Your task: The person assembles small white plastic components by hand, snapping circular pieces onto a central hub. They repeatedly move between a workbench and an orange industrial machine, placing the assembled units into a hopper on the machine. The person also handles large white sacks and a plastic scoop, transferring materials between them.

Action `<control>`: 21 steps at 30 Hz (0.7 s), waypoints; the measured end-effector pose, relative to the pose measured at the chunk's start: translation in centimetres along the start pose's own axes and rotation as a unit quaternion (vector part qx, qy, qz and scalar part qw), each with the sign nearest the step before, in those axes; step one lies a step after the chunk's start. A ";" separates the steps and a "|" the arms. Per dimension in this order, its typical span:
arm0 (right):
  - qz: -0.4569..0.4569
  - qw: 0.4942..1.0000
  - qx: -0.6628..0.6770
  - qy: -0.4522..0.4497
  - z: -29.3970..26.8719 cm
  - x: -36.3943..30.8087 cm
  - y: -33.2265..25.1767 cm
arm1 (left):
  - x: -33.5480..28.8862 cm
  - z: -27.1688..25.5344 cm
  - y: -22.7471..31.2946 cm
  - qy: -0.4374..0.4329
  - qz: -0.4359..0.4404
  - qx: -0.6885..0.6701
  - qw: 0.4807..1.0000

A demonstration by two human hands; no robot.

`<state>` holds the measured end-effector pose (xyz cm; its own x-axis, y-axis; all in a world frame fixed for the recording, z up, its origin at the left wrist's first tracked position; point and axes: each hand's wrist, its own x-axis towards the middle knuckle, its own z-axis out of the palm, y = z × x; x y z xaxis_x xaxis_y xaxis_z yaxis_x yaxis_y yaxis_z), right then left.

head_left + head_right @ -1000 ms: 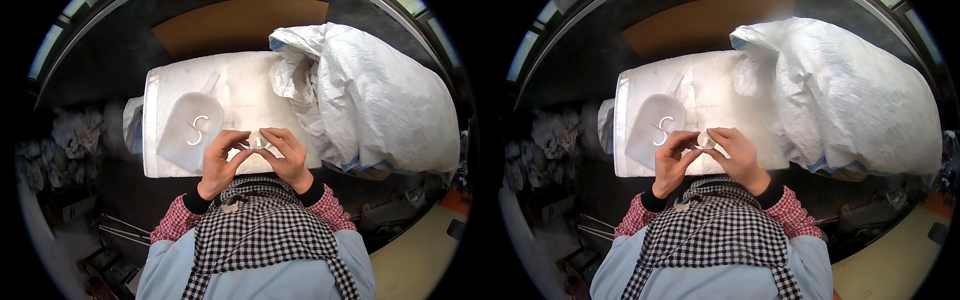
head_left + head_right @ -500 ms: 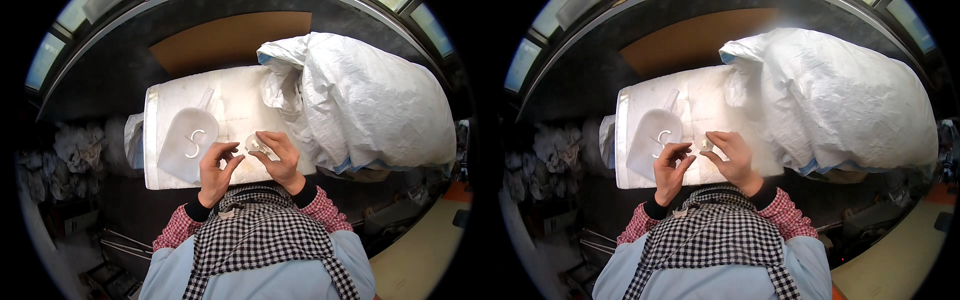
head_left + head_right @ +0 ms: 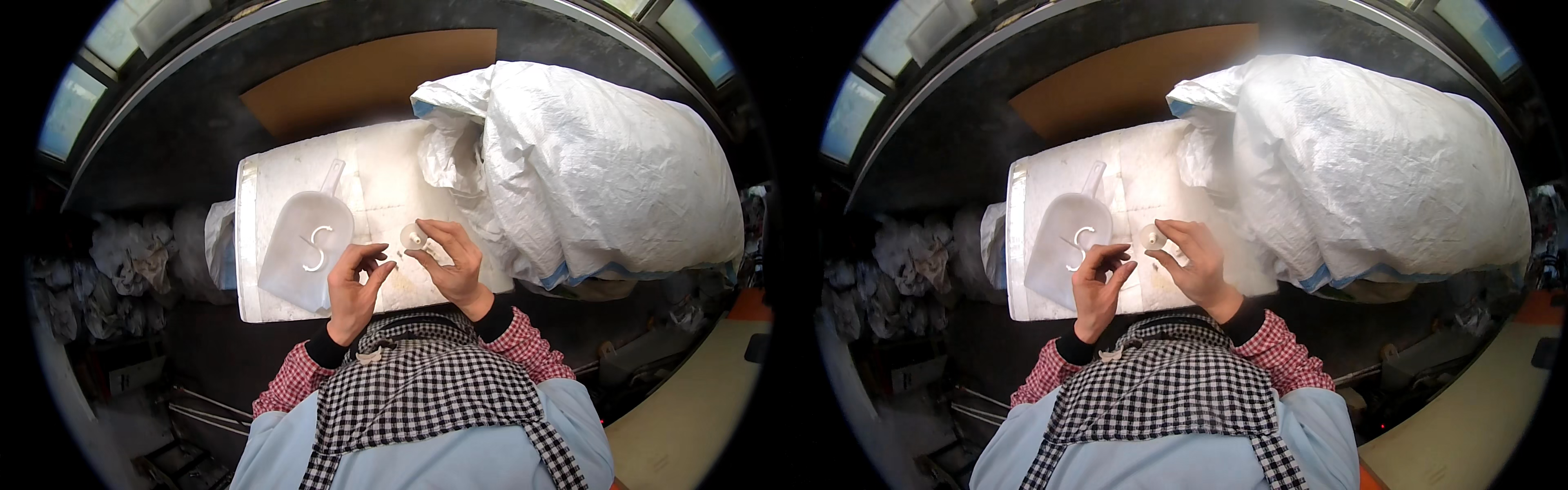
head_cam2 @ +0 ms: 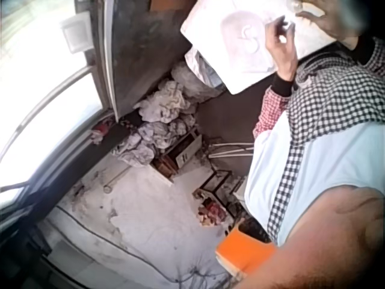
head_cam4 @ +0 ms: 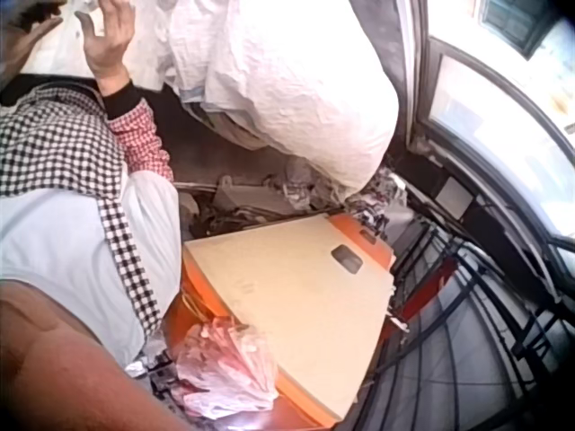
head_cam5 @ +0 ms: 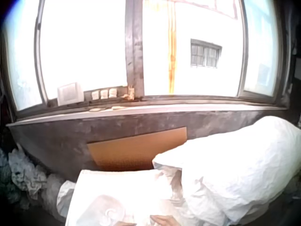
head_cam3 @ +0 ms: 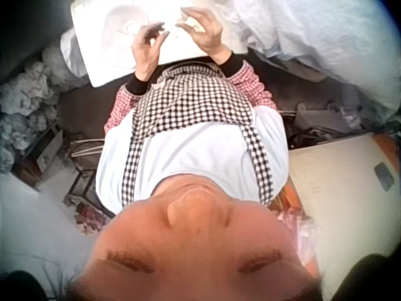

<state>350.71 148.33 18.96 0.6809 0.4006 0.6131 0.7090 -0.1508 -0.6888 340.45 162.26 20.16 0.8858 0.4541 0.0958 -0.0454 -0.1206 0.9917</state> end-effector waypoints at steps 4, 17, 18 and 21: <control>0.021 1.000 0.024 -0.002 0.2 -0.4 0.3 | 0.1 0.1 0.0 -0.004 -0.004 0.004 1.000; 0.024 0.999 0.022 -0.020 0.0 -1.0 0.5 | 0.2 0.5 0.1 -0.008 -0.001 0.002 1.000; 0.025 0.999 0.021 -0.021 0.1 -1.1 0.5 | 0.2 0.5 0.1 -0.008 -0.003 0.003 1.000; 0.031 0.999 0.024 -0.027 0.2 -1.4 0.6 | 0.3 0.6 -0.3 -0.010 -0.018 -0.006 1.000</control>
<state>350.16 147.92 17.62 0.7112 0.4408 0.5477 0.6556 -0.1343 -0.7431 340.95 161.92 19.87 0.8958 0.4405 0.0591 -0.0192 -0.0945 0.9953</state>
